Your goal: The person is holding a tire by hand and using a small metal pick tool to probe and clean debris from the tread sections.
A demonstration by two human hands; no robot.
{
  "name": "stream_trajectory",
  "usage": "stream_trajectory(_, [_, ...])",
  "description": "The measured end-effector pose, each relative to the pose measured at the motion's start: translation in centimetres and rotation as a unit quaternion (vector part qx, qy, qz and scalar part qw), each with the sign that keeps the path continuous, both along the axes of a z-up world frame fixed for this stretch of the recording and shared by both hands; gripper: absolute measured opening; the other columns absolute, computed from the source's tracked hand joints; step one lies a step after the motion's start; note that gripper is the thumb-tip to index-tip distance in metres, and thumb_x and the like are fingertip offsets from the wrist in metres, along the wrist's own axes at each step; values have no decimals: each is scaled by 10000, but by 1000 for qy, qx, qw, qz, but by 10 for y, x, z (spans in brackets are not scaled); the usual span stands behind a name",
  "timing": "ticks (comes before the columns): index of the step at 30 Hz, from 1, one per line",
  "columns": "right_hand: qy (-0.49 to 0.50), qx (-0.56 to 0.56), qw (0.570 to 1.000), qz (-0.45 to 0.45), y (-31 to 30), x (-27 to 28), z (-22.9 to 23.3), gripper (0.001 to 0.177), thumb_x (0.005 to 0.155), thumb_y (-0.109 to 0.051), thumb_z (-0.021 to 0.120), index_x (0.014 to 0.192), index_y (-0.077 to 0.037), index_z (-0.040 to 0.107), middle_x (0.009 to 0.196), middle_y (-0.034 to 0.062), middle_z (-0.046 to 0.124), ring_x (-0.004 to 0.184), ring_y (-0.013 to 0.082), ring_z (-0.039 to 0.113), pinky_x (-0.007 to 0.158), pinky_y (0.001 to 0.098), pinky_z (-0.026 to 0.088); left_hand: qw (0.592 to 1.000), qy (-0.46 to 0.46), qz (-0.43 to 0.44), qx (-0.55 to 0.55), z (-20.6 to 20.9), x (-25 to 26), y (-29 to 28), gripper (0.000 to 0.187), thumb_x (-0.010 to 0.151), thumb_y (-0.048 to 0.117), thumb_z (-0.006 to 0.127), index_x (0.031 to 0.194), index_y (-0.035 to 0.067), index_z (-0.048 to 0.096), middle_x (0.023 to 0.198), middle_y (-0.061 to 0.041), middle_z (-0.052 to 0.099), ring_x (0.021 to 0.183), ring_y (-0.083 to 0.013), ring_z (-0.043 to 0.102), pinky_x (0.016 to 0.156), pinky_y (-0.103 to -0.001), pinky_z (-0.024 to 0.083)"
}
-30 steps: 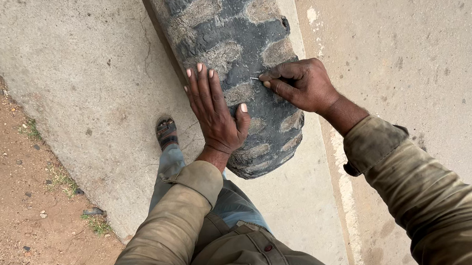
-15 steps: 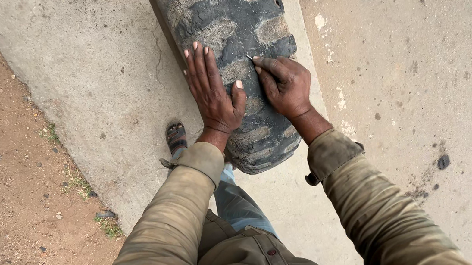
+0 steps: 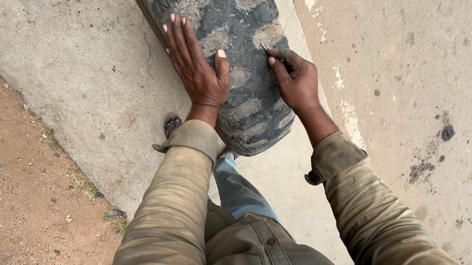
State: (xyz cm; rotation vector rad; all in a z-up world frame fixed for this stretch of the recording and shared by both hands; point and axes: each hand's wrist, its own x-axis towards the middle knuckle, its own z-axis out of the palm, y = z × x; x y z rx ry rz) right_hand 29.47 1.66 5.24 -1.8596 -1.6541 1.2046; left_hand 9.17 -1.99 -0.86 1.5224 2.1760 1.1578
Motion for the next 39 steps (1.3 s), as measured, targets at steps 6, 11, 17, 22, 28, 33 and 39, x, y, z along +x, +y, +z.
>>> stream_trajectory(6, [11,4,1000,28,-91,53,-6,248,1036,-190,680,1240,-64,741,998,79,787,899,131,723,791,279,590,999,25,1,38,-26,-20,27,728,1157,490,343,1721,111,84,1743,-134,101,1642,-360,92,1378,-536,168])
stream_trajectory(11, [-115,-33,993,12,-125,55,-18,228,994,-248,708,1186,-141,771,901,92,800,832,133,762,740,292,583,998,52,5,22,-69,-45,58,737,1157,514,349,1685,85,67,1732,-183,89,1633,-384,95,1377,-521,194])
stream_trajectory(17, [-97,-4,995,-2,-107,35,-23,230,990,-242,691,1191,-157,766,860,83,793,769,167,772,709,320,586,992,6,-29,-125,-93,-97,92,877,1135,727,293,1679,76,71,1738,-223,102,1689,-426,120,1409,-525,254])
stream_trajectory(22, [-129,61,990,16,-84,8,-16,209,989,-267,696,1157,-171,775,874,82,799,783,204,773,716,351,588,945,-279,14,-167,-58,-91,65,1191,894,879,358,1643,78,-107,1715,-281,-93,1569,-506,82,1229,-622,318])
stream_trajectory(28, [-96,51,994,1,-59,-14,-13,221,1001,-282,691,1183,-182,766,853,71,788,775,174,764,714,345,590,929,-302,38,-209,-39,-46,20,1250,872,882,449,1635,80,-132,1704,-282,-57,1593,-483,56,1240,-643,262])
stream_trajectory(33, [-66,-15,998,1,-39,-23,-11,254,1018,-295,665,1232,-178,739,820,25,758,726,107,707,673,315,583,939,-297,32,-173,-51,-55,35,1262,860,894,431,1630,72,-140,1693,-295,-41,1579,-484,79,1238,-632,294])
stream_trajectory(39, [-37,-3,999,13,-42,-21,-18,254,1023,-277,674,1236,-156,740,829,34,750,736,102,696,698,308,577,943,-279,34,-180,-70,-83,62,1250,864,892,419,1636,76,-129,1704,-295,-27,1583,-488,99,1241,-616,306])
